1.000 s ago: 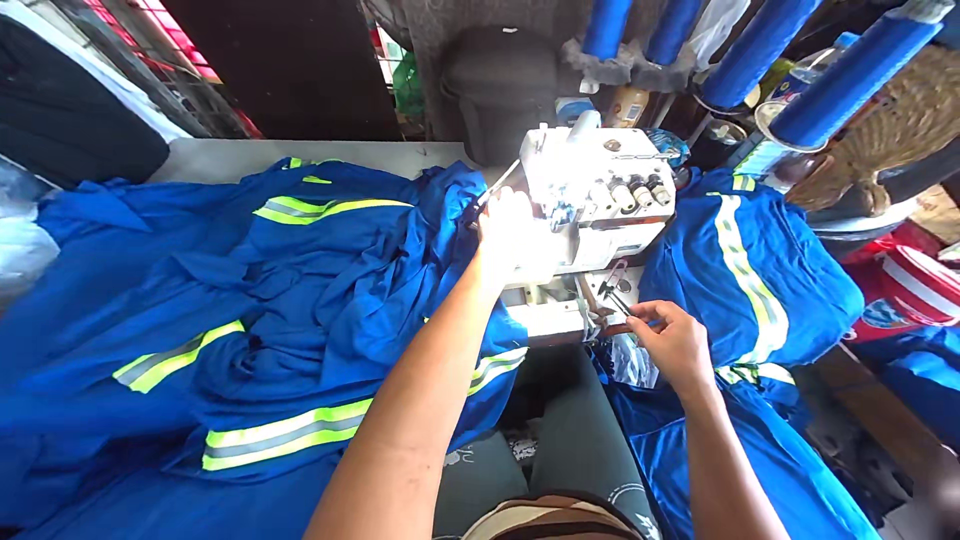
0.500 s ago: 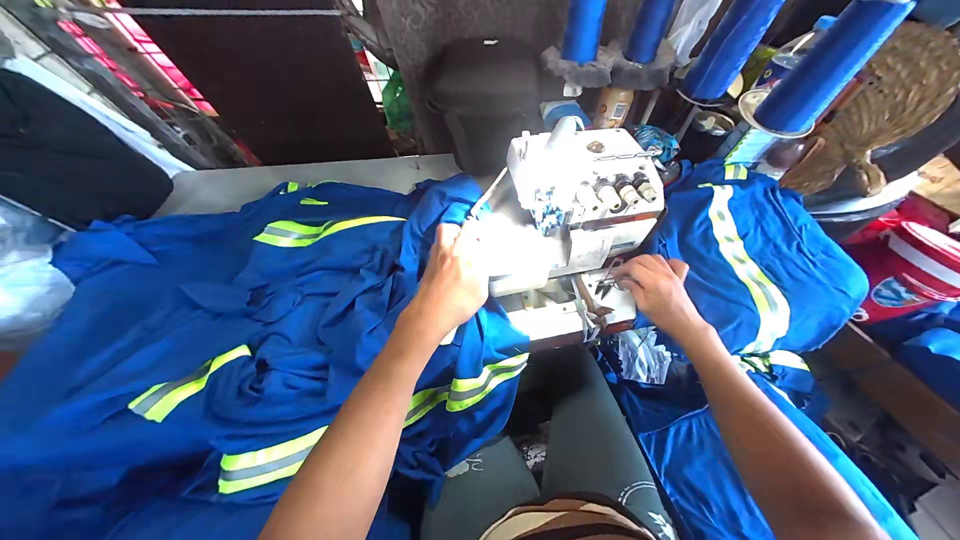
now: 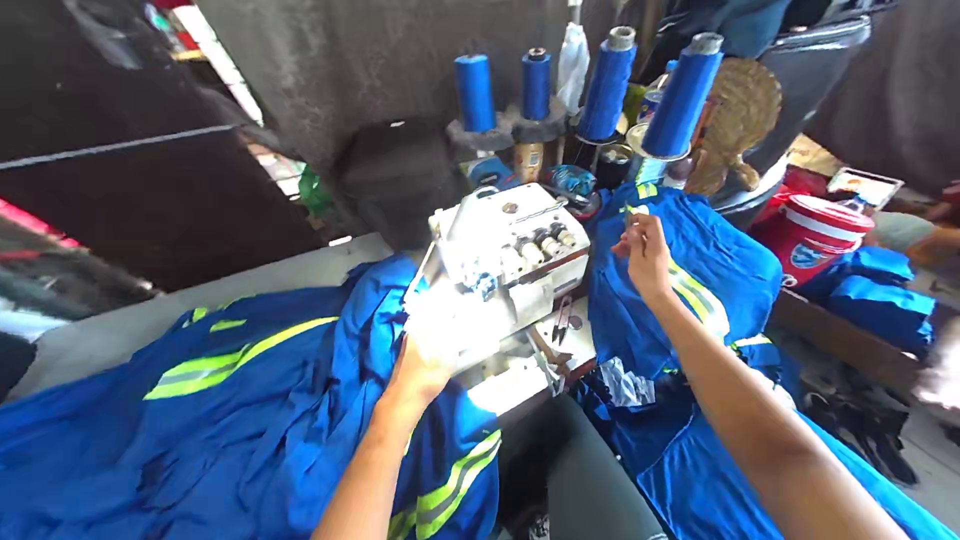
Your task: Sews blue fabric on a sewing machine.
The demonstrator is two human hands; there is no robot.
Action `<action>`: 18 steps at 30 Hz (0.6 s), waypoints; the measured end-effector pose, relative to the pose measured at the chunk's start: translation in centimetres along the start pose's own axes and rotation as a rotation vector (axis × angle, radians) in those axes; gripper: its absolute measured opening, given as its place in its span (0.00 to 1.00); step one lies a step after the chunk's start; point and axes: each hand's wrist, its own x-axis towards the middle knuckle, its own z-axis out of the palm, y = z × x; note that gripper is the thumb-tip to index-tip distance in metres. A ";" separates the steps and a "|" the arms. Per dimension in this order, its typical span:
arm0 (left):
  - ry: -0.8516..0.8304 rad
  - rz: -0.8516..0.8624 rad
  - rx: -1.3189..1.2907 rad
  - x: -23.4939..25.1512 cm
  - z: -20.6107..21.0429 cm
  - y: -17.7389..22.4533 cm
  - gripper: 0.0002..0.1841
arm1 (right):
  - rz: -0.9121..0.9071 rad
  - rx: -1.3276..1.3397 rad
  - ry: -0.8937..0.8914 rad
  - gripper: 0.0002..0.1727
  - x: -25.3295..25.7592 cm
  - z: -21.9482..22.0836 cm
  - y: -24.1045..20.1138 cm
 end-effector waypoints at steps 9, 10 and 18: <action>0.103 -0.306 0.048 0.3 2.5 0.2 0.24 | 0.428 -0.492 -0.251 0.20 14.5 2.4 3.7; 0.118 -0.306 0.067 0.3 2.6 0.2 0.23 | 0.402 -0.560 -0.276 0.18 15.4 2.9 4.0; 0.007 -0.391 0.194 0.4 2.4 0.9 0.24 | 0.372 -0.746 -0.443 0.17 17.7 9.1 6.6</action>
